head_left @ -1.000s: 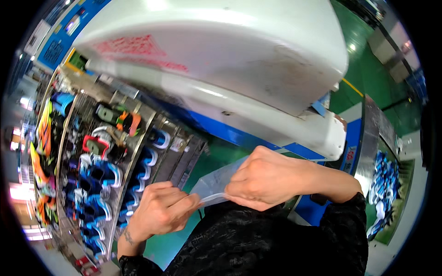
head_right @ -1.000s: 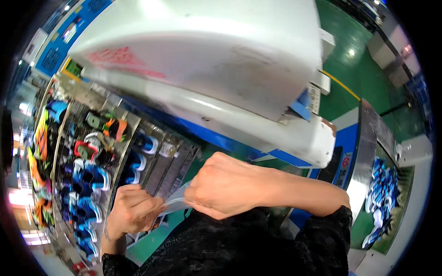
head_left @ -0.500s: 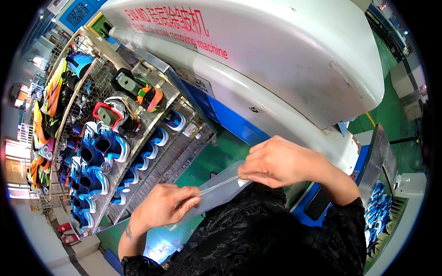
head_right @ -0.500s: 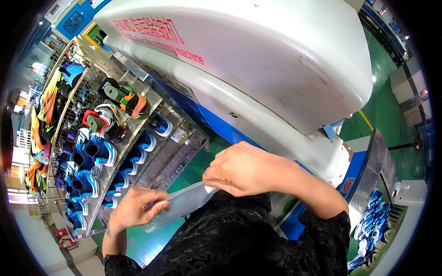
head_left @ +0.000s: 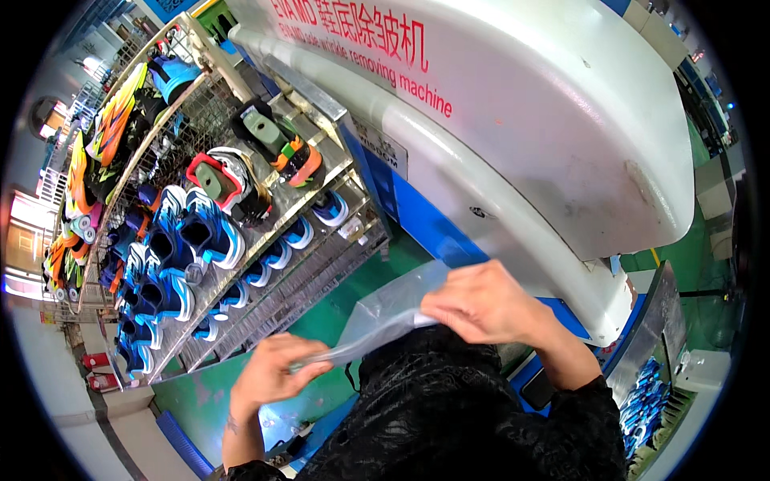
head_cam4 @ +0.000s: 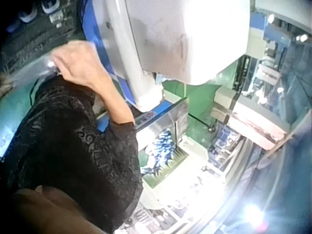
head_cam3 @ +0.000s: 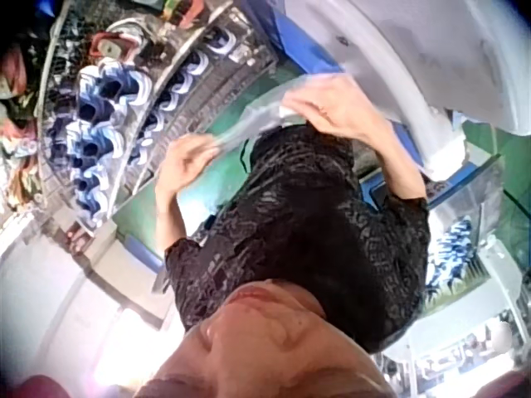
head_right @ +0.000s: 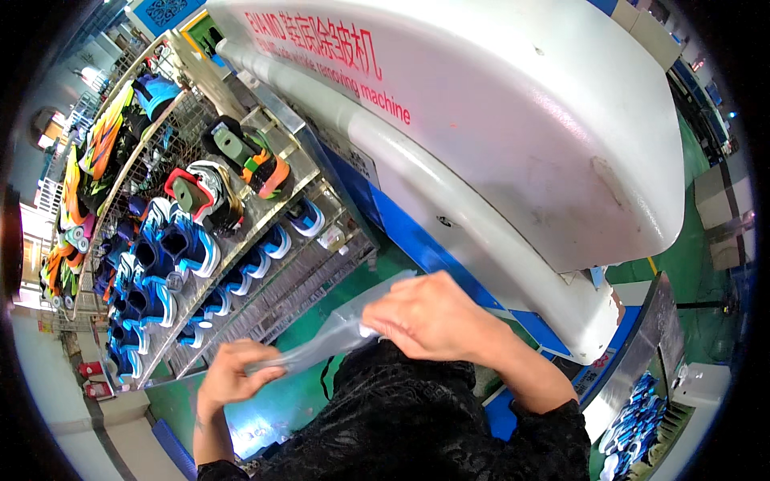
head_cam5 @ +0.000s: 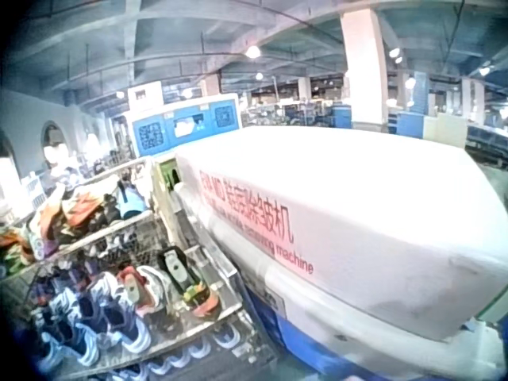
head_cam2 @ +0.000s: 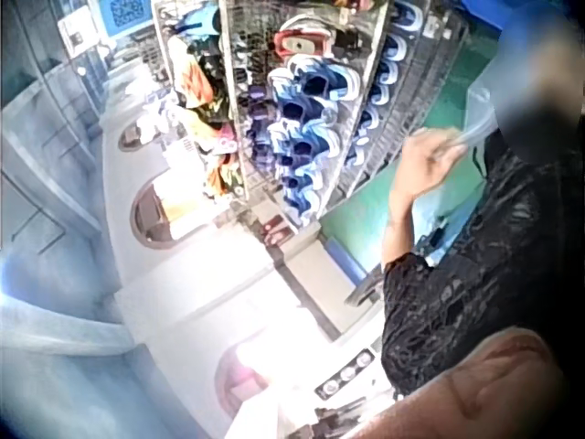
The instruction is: The person handles blue and white sneakers in a factory setting, placing them into a plastic bag and sealing it with tape. They then repeatedly pick up individual shoes, place them into a machine, and remove them to arrange them on a nearby table.
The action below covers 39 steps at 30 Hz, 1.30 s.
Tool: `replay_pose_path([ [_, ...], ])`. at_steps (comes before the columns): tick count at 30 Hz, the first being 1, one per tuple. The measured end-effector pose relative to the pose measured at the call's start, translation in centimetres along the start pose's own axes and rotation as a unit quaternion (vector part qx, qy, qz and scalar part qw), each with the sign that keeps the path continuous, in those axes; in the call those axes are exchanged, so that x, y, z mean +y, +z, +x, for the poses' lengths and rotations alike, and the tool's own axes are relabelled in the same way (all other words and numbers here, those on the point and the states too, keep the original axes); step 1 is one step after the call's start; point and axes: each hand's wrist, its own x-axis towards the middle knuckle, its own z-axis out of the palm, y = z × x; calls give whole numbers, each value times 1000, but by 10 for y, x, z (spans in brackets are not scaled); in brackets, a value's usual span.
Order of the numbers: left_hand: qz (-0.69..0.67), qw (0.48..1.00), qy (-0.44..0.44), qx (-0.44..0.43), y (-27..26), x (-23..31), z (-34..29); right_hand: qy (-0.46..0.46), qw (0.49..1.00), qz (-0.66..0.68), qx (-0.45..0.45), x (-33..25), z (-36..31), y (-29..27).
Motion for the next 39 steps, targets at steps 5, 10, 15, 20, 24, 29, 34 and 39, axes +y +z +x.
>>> replay_pose_path([
  [5, -427, 895, -18, 129, 25, -63, -26, 100, 965, 234, 71, -5, 24, -16],
  [10, -128, 987, -91, -31, 95, -54, 16, 129, 871, 442, 172, 11, 48, -7],
  [15, -372, 879, -244, 171, 144, -59, 10, 141, 894, 406, 125, 30, 30, 13],
  [20, -636, 644, -213, 368, 170, -83, 25, 103, 948, 250, -166, 33, 12, 71],
  [24, -599, 640, -153, 457, 178, -72, 33, 192, 951, 228, -84, 73, -8, 144],
  [29, -634, 585, -150, 483, 212, -77, 1, 94, 971, 214, 58, 81, 4, 162],
  [34, -679, 481, -143, 535, 268, -77, -30, 227, 730, 620, -174, 105, -19, 231],
  [39, -644, 465, -183, 579, 337, -100, -54, 406, 573, 679, -214, 86, -22, 242],
])
